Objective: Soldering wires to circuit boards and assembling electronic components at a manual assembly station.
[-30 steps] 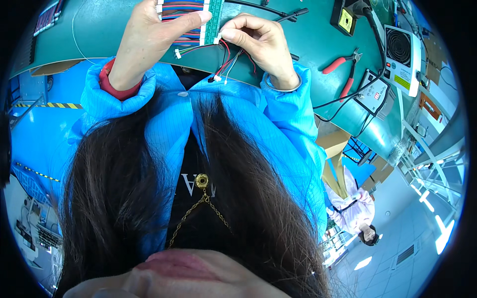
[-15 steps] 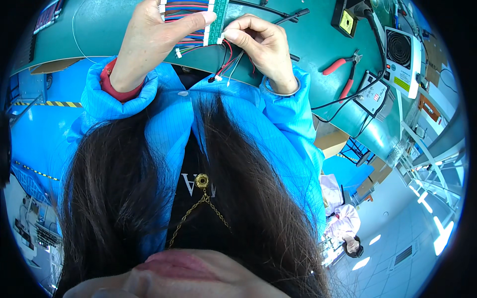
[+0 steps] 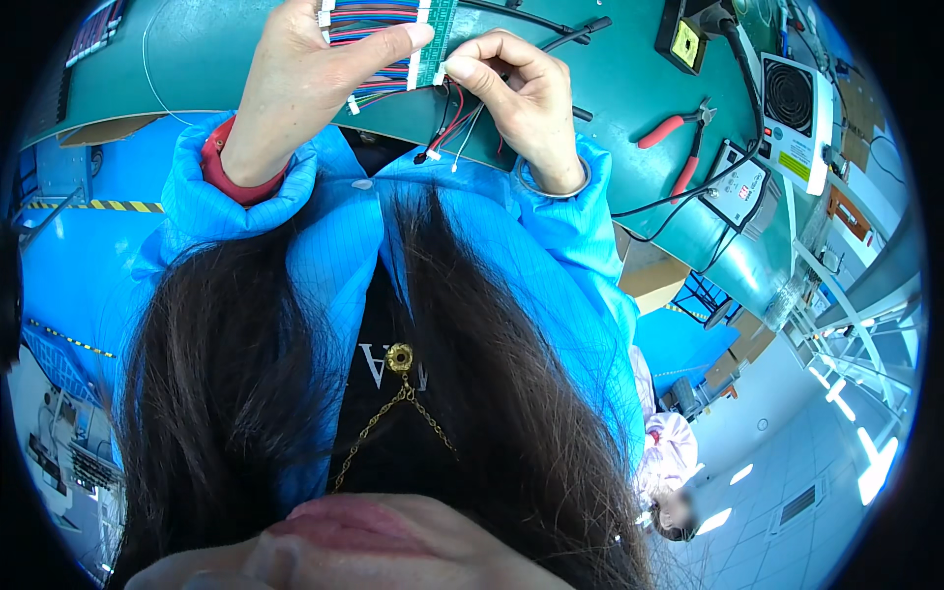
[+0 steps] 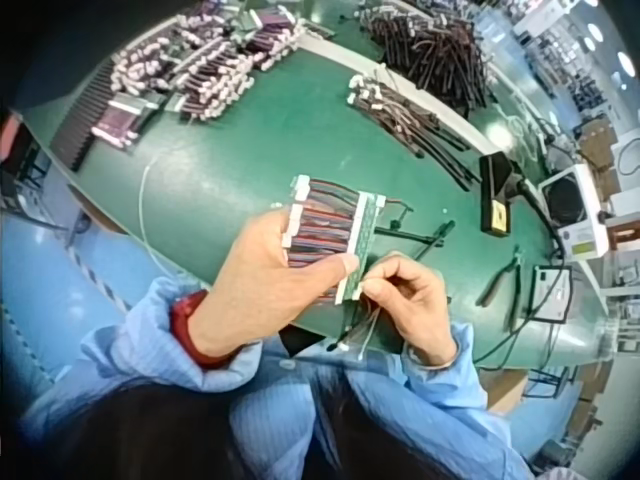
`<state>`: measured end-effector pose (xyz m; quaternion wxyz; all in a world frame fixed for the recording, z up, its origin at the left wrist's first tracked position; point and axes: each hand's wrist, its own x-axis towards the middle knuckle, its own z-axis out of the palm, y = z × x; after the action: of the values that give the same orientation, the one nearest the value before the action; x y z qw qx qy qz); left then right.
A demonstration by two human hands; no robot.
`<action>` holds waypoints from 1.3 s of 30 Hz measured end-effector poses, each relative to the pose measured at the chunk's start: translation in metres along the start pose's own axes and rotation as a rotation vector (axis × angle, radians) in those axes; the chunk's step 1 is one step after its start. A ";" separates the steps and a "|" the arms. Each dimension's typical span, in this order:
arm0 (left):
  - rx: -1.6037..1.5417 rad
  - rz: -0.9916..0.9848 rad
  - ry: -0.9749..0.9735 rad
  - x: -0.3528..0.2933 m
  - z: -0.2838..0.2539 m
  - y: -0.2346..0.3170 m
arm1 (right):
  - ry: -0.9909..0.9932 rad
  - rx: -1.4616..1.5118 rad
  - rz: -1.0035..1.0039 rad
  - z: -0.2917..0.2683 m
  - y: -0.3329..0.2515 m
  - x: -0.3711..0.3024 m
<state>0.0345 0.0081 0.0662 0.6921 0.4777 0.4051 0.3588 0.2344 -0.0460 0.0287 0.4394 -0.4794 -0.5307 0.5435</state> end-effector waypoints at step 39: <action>-0.221 -0.015 0.169 0.025 -0.051 -0.041 | 0.570 -1.323 -0.457 -0.088 -0.026 0.182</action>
<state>0.0027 0.0372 0.0108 0.7064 0.3635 0.4237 0.4351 0.2920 0.1486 0.0467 0.2821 -0.6433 -0.6982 -0.1381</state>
